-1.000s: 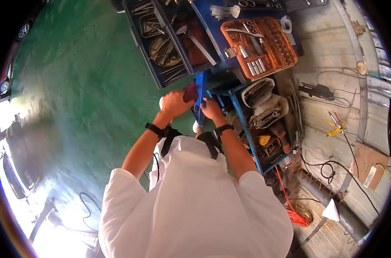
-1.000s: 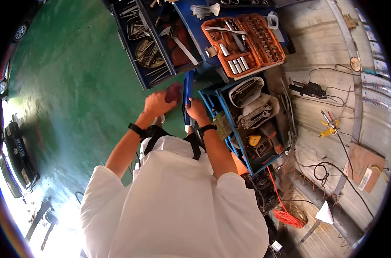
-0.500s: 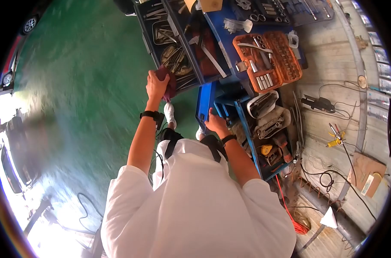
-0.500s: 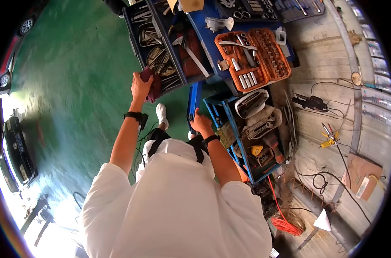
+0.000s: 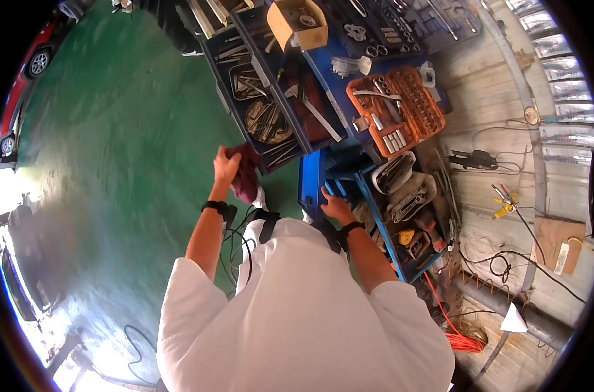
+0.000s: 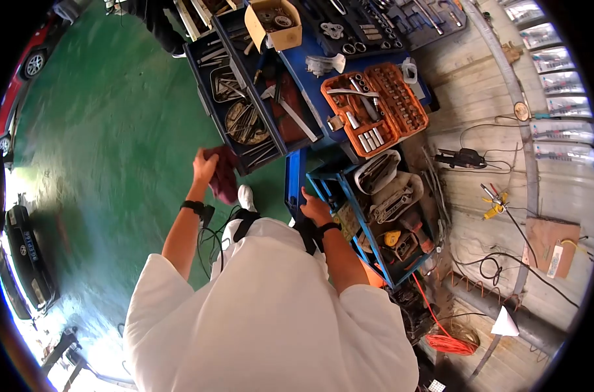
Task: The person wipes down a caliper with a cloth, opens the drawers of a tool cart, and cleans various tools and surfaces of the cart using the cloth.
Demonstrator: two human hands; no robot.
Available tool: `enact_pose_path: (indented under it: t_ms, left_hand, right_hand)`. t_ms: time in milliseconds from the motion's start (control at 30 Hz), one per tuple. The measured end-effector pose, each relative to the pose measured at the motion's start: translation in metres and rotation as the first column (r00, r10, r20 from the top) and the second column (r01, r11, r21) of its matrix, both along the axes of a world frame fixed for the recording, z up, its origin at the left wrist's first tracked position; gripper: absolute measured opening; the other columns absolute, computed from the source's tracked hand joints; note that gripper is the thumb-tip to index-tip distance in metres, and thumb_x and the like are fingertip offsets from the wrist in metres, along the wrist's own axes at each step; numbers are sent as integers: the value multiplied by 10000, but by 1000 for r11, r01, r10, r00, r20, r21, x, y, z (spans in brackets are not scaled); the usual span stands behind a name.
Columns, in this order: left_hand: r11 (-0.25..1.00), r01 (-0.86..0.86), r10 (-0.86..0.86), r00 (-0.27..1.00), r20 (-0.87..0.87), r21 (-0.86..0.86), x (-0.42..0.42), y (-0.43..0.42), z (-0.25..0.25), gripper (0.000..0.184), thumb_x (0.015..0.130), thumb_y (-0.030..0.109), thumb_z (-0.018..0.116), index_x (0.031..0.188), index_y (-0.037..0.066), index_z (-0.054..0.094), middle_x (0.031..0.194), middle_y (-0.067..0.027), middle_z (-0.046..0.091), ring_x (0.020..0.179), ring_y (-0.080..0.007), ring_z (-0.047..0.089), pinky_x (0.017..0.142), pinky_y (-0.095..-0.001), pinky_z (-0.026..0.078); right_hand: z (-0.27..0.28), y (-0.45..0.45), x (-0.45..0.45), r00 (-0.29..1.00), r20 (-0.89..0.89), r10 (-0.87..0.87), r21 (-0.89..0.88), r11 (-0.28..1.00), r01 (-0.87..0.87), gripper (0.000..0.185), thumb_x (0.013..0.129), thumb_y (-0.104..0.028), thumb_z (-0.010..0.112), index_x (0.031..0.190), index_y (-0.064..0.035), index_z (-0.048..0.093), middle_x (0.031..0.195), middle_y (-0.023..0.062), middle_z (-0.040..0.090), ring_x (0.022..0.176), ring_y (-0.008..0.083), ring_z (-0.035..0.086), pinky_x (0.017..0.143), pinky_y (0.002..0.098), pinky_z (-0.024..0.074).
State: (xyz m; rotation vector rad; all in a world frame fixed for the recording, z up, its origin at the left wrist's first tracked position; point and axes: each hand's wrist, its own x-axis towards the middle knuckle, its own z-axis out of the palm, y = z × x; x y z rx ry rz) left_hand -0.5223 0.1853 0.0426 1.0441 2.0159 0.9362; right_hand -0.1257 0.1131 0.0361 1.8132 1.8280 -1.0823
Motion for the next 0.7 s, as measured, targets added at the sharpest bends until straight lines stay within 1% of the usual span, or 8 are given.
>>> enact_pose_path:
  t_ms: [200,367,467,500,533,633,667,700]
  left_hand:
    - [973,-94,116,989,-92,208,-18,85,52,451,791,273,720,1073,-5,503,1000,-246,623,985,-431,617,837,-482,489]
    - [999,51,-52,969,-242,-12,-8,122,17,684,812,419,756,1249,29,402,1267,-318,433,1052,-555,531,909,-574,472]
    - [999,7,-1,979,-201,31,-1,123,1,687,809,418,752,1257,33,402,1285,-319,415,1074,-566,517,919,-592,461]
    - [999,-1,7,982,-190,33,-1,121,0,687,809,418,752,1257,33,402,1285,-319,415,1074,-566,517,919,-592,461]
    - [1000,9,-4,984,-176,26,-2,117,-1,678,809,413,749,1255,33,406,1267,-319,432,1067,-562,525,918,-589,464]
    - [1000,11,-8,994,-107,26,-4,107,8,657,811,402,740,1250,36,416,1214,-323,473,1041,-550,546,904,-577,475]
    - [999,28,-25,997,-70,36,-4,102,11,644,813,395,735,1247,38,421,1178,-326,497,1021,-543,560,891,-569,484]
    - [998,43,-38,994,-106,46,-5,98,8,633,809,399,728,1249,54,432,1114,-329,532,1001,-532,579,866,-558,497]
  right_hand:
    - [4,-13,-5,1000,5,11,-19,1000,-11,750,829,-364,619,1522,-282,343,1119,256,665,1060,435,631,960,510,490]
    - [26,-28,-23,994,109,12,-74,997,-4,740,812,-370,612,1509,-281,379,1242,256,619,1124,427,615,980,493,490]
    - [2,-38,-18,995,97,38,-66,997,-32,779,808,-395,607,1529,-282,336,1251,260,614,1134,426,611,981,489,491]
    - [7,-42,-25,992,125,-3,4,1000,3,612,822,-378,586,1409,-215,529,1164,237,660,1087,406,641,949,485,505]
    - [3,-38,-26,991,137,6,2,1000,-7,612,822,-378,586,1409,-215,529,1164,237,660,1087,406,641,949,485,505]
    - [20,-14,-42,988,22,150,-62,987,-149,307,876,-336,583,890,-74,742,925,190,706,904,374,694,818,478,533]
    - [39,1,-50,986,24,167,-72,984,-164,307,876,-336,583,890,-74,742,925,190,706,904,374,694,818,478,533]
    - [52,18,-66,966,-189,175,-53,981,-188,290,893,-323,594,917,-69,731,928,188,706,876,372,692,785,457,531]
